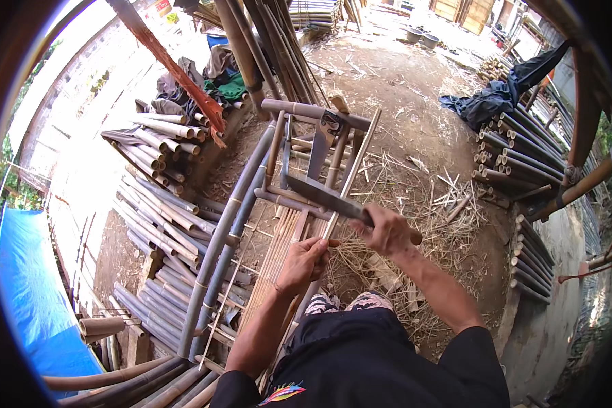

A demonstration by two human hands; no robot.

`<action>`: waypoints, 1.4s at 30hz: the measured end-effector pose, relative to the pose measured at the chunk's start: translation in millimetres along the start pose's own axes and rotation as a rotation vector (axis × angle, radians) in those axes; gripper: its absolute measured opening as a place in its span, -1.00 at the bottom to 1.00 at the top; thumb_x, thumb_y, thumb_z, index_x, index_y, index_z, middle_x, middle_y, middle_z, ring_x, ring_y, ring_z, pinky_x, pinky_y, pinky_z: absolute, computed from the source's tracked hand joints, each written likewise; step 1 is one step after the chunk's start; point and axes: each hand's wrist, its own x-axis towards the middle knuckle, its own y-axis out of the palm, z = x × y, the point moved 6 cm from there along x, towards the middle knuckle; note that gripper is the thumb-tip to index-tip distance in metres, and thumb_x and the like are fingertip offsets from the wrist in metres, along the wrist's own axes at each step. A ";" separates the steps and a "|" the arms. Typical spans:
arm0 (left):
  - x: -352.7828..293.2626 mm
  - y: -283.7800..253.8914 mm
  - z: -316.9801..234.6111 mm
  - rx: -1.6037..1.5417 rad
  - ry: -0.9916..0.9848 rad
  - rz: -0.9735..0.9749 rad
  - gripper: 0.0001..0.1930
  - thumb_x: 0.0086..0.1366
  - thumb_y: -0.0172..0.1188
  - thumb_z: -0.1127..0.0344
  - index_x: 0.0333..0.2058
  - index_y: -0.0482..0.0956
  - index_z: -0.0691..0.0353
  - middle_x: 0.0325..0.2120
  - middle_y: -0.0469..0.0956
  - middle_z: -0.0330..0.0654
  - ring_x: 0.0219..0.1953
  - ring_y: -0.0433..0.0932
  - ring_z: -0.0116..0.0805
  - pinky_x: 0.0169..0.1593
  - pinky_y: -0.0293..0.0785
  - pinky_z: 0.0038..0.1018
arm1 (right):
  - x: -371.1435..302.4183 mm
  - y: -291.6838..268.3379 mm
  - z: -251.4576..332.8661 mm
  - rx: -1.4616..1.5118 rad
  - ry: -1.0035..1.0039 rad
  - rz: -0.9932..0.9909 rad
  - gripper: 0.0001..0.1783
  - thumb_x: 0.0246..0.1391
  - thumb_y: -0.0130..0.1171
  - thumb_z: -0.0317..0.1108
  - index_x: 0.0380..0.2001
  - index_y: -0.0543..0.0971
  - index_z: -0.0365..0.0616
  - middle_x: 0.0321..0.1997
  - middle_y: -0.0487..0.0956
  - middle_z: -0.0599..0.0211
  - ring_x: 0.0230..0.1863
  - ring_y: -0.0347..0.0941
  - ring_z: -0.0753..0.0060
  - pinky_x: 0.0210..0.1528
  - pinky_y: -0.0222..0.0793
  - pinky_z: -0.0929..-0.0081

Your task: The person builds a bamboo furniture frame by fitting small bamboo slats into a larger bamboo frame and then using a knife to shave down a long bamboo strip.

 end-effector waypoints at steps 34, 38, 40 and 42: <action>-29.3 -133.9 -43.8 0.250 -0.041 -0.553 -0.71 0.40 0.05 0.18 -0.15 0.57 0.29 -0.63 0.44 -0.32 -0.61 0.40 -0.58 -0.54 0.36 -0.57 | 184.7 109.4 0.4 0.438 0.116 0.207 -0.33 0.20 -0.21 0.35 -0.44 0.44 -0.10 -0.70 0.41 0.48 -0.74 0.34 0.56 -0.76 0.22 0.49; 29.3 -140.1 -64.3 0.392 0.131 -0.669 -0.74 0.37 0.07 0.21 -0.27 0.59 0.30 -0.68 0.44 -0.25 -0.62 0.36 -0.51 -0.52 0.30 -0.51 | 171.6 127.3 53.8 0.200 -0.343 0.261 -0.35 0.18 -0.18 0.36 -0.44 0.42 -0.07 -0.52 0.59 0.22 -0.58 0.53 0.39 -0.65 0.40 0.36; 48.9 -140.5 -73.9 0.514 0.150 -0.721 -0.74 0.36 0.07 0.21 -0.29 0.59 0.30 -0.70 0.40 -0.18 -0.62 0.34 -0.45 -0.50 0.28 -0.45 | 183.7 132.2 53.7 0.244 -0.432 0.146 -0.31 0.15 -0.20 0.40 -0.46 0.40 -0.07 -0.60 0.54 0.19 -0.59 0.54 0.27 -0.64 0.42 0.24; 62.5 -134.9 -84.8 0.597 0.122 -0.753 -0.73 0.34 0.07 0.19 -0.30 0.59 0.30 -0.70 0.35 -0.08 -0.61 0.33 -0.35 -0.46 0.29 -0.38 | 214.0 149.5 15.7 0.252 -0.225 0.282 -0.30 0.16 -0.22 0.41 -0.46 0.41 -0.09 -0.66 0.52 0.22 -0.62 0.53 0.28 -0.65 0.41 0.22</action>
